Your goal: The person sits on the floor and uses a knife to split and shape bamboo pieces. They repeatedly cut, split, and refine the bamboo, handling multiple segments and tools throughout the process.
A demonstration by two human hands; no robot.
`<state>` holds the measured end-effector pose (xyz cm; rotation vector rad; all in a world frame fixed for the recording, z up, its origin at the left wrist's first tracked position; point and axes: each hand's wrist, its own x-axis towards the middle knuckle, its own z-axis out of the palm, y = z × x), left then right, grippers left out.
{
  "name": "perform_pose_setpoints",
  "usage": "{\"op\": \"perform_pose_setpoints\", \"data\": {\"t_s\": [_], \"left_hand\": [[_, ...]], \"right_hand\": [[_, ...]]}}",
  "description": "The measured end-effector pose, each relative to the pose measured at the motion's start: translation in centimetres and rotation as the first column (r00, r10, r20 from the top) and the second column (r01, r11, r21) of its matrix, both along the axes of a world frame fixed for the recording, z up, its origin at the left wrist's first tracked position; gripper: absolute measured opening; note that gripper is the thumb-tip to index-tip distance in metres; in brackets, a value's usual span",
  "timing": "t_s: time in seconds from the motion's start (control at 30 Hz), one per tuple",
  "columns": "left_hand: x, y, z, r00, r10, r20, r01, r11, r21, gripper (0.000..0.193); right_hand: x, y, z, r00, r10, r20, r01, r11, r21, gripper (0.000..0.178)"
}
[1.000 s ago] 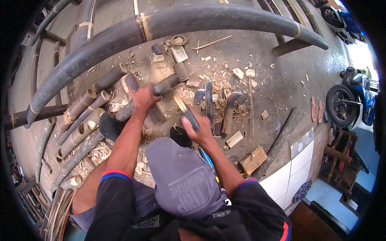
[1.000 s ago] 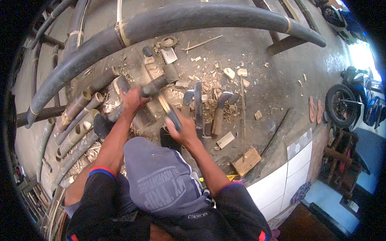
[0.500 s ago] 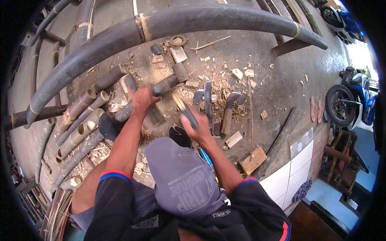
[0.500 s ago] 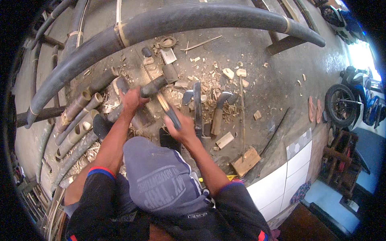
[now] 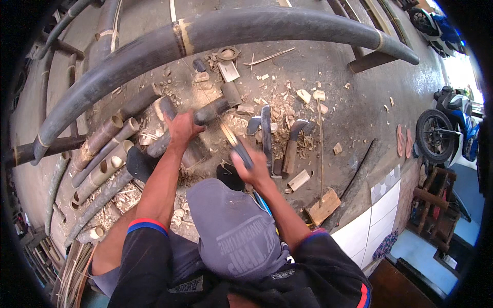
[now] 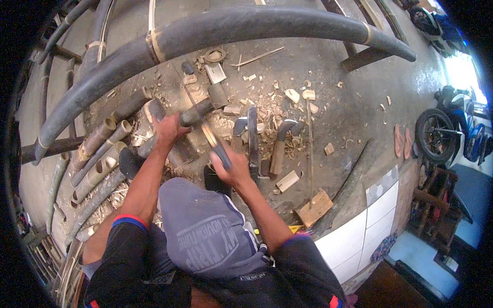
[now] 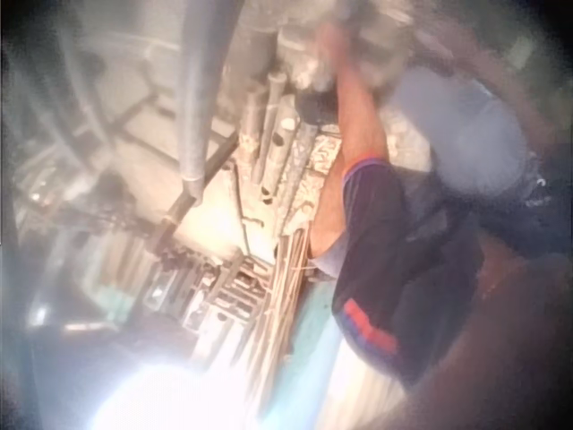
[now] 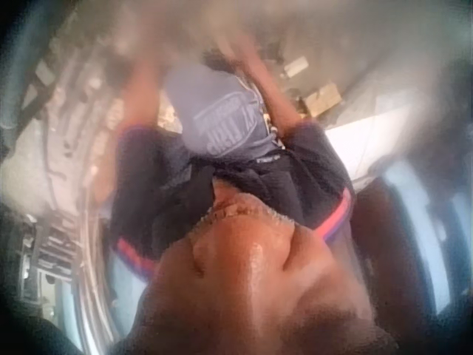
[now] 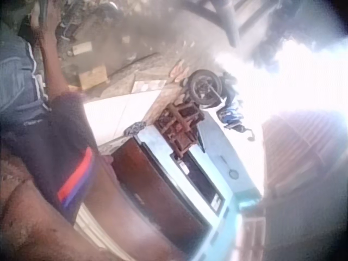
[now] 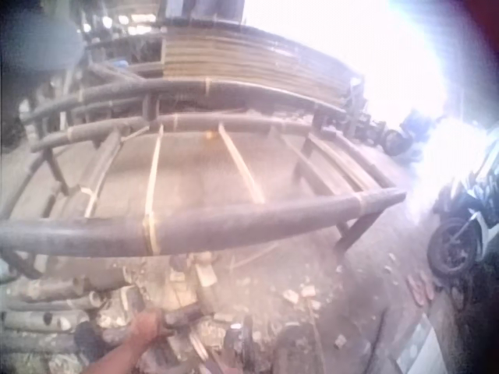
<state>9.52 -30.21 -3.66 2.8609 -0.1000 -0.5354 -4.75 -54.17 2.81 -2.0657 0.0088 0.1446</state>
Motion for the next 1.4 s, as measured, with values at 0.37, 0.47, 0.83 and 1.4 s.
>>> {"op": "perform_pose_setpoints", "data": {"t_s": [0.37,0.47,0.83,1.4], "left_hand": [[-0.3,1.2,-0.1,1.0,0.003,0.008,-0.003,1.0,0.029,0.059],[-0.7,0.5,-0.9,0.998,0.018,0.062,-0.015,0.998,-0.054,0.06],[-0.4,1.2,0.2,1.0,-0.012,-0.02,0.012,0.999,0.037,0.059],[-0.4,0.7,-0.2,1.0,-0.018,0.006,0.018,0.999,0.032,0.059]], "right_hand": [[-10.6,-4.8,2.6,0.994,0.026,0.105,-0.023,0.999,-0.028,0.064],[-4.6,-2.2,0.9,1.0,0.024,-0.007,-0.024,0.999,-0.028,0.061],[-12.1,-4.9,4.0,1.0,0.017,0.018,-0.017,0.999,-0.029,0.065],[-11.3,-5.3,1.9,0.996,0.036,0.081,-0.034,0.999,-0.033,0.064]]}}
